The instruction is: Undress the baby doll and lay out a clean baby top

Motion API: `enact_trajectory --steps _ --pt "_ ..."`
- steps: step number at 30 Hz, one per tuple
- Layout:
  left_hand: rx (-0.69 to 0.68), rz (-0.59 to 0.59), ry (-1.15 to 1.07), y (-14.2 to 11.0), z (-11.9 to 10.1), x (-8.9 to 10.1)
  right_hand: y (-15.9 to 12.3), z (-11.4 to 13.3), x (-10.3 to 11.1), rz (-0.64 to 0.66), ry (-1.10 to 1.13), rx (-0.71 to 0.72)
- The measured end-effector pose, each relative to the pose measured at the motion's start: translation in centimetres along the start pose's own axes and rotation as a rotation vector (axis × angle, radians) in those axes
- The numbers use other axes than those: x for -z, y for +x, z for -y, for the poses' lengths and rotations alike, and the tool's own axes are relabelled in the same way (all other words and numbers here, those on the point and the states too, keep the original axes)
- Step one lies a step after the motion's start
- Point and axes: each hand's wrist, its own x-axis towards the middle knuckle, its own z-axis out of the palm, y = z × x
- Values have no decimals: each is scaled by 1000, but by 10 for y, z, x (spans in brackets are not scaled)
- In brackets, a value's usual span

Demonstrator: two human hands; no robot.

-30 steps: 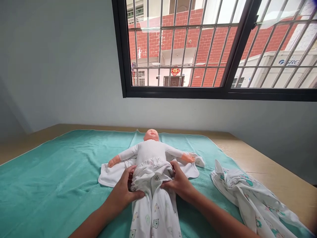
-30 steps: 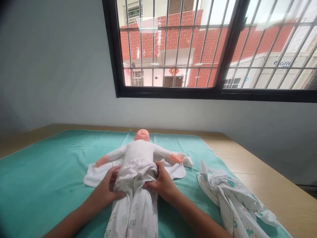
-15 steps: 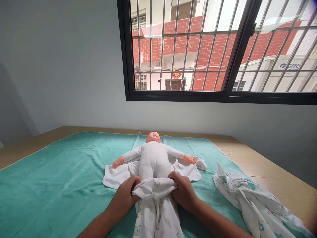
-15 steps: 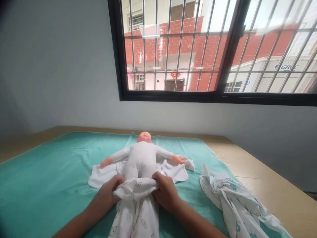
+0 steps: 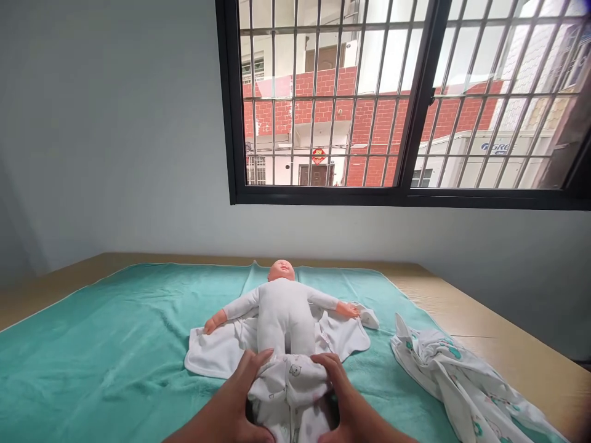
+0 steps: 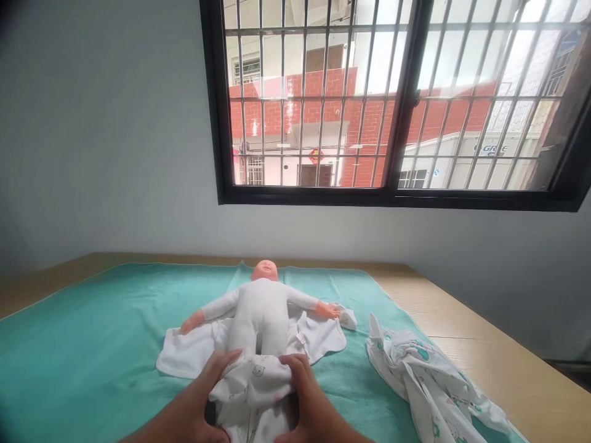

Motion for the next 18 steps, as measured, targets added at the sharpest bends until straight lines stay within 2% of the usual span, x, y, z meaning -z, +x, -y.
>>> enact_trajectory --steps 7,11,14,18 --pt "24 17 88 0 -19 5 2 9 -12 -66 -384 -18" --pt "17 65 81 -3 -42 4 -3 8 -16 -85 -614 126" --pt "14 95 51 -4 -62 2 -7 3 -16 -58 -663 234" --pt "6 116 38 -3 -80 5 -5 7 -13 -59 -582 210"
